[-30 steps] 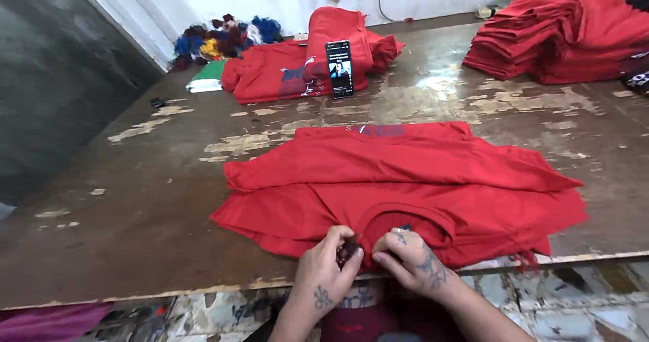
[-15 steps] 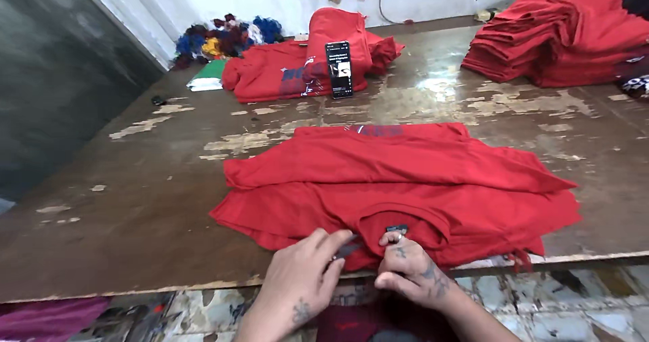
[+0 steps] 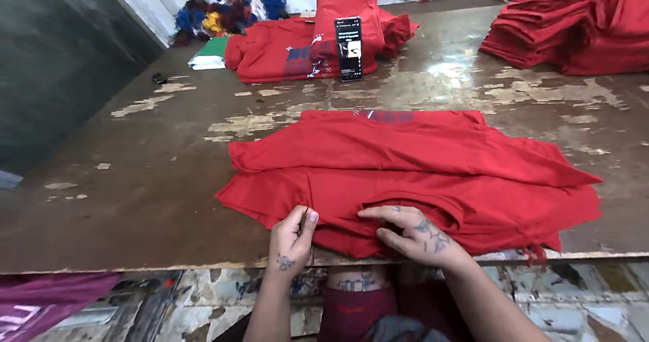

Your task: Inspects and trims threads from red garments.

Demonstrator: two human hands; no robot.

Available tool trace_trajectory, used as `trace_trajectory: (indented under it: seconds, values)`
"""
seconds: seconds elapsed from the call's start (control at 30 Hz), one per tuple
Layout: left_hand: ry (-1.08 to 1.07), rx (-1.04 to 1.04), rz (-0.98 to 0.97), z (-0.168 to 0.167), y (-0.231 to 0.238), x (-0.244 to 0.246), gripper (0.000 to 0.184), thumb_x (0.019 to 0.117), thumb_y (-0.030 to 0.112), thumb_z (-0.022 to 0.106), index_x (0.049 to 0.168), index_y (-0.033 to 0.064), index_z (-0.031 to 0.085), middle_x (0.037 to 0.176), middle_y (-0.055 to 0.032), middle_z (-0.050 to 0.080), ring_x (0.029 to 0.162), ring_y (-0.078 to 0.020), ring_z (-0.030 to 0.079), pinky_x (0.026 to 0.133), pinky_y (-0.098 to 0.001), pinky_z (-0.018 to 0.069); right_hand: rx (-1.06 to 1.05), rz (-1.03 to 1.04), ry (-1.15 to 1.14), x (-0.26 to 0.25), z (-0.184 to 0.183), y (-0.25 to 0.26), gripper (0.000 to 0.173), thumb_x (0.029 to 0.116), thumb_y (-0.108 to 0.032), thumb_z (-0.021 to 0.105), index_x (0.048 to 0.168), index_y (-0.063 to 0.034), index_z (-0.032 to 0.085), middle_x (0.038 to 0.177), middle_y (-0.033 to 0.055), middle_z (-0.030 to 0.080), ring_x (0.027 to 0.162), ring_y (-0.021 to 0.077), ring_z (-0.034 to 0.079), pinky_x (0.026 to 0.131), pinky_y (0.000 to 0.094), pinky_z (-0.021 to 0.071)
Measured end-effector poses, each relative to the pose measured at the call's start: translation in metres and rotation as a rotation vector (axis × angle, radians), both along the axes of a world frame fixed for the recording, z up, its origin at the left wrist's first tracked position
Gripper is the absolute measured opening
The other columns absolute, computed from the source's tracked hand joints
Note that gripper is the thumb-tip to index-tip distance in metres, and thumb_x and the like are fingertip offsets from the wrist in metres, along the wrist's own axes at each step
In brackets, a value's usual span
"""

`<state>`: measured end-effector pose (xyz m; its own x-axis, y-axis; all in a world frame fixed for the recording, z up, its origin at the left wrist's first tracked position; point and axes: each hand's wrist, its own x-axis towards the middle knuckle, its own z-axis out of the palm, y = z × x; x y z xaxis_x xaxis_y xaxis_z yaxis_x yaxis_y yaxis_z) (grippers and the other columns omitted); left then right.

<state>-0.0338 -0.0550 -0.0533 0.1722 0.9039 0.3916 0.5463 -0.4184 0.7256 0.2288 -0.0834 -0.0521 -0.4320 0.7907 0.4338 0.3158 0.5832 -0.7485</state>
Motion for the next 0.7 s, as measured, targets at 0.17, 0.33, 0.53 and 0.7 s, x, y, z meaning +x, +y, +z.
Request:
trace_trajectory:
  seconds: [0.17,0.33,0.53,0.7]
  values:
    - [0.044,0.006,0.006,-0.002,-0.001,-0.001,0.029,0.1025,0.02,0.05,0.089,0.0018,0.068,0.069,0.0012,0.06,0.063,-0.0013,0.055,0.06,-0.0211,0.0462,-0.016,-0.051,-0.128,-0.01,0.01,-0.003,0.034,0.0954,-0.011,0.062,0.128,-0.0047,0.071,0.116,0.0149,0.075,0.106,0.0265,0.072,0.097,0.0438,0.0555]
    - [0.148,0.015,0.009,-0.002,-0.002,-0.003,0.03,0.1018,0.026,0.052,0.09,0.0052,0.07,0.07,0.0,0.062,0.063,-0.0071,0.059,0.06,-0.0286,0.0491,0.382,-0.255,-0.044,-0.021,-0.017,-0.01,0.016,0.097,-0.018,0.064,0.099,-0.0102,0.078,0.08,0.0079,0.069,0.072,0.0194,0.068,0.067,0.033,0.0579]
    - [-0.074,0.037,-0.053,-0.004,-0.002,-0.007,0.026,0.1031,0.018,0.051,0.094,0.0009,0.068,0.08,0.0017,0.065,0.072,0.0027,0.059,0.066,-0.0151,0.0496,0.411,-0.329,-0.005,0.05,-0.012,-0.07,0.049,0.1093,-0.05,0.035,0.088,-0.0128,0.057,0.086,0.0038,0.066,0.093,0.0139,0.07,0.088,0.0332,0.059]
    - [-0.221,0.074,-0.02,0.017,-0.008,-0.003,0.024,0.1051,0.019,0.051,0.103,0.0,0.066,0.073,0.0077,0.06,0.059,0.0041,0.054,0.054,-0.0142,0.0474,0.285,-0.587,-0.548,0.163,-0.016,-0.082,0.043,0.0993,-0.046,0.051,0.1,-0.0092,0.073,0.111,0.0144,0.072,0.111,0.033,0.068,0.097,0.0564,0.0504]
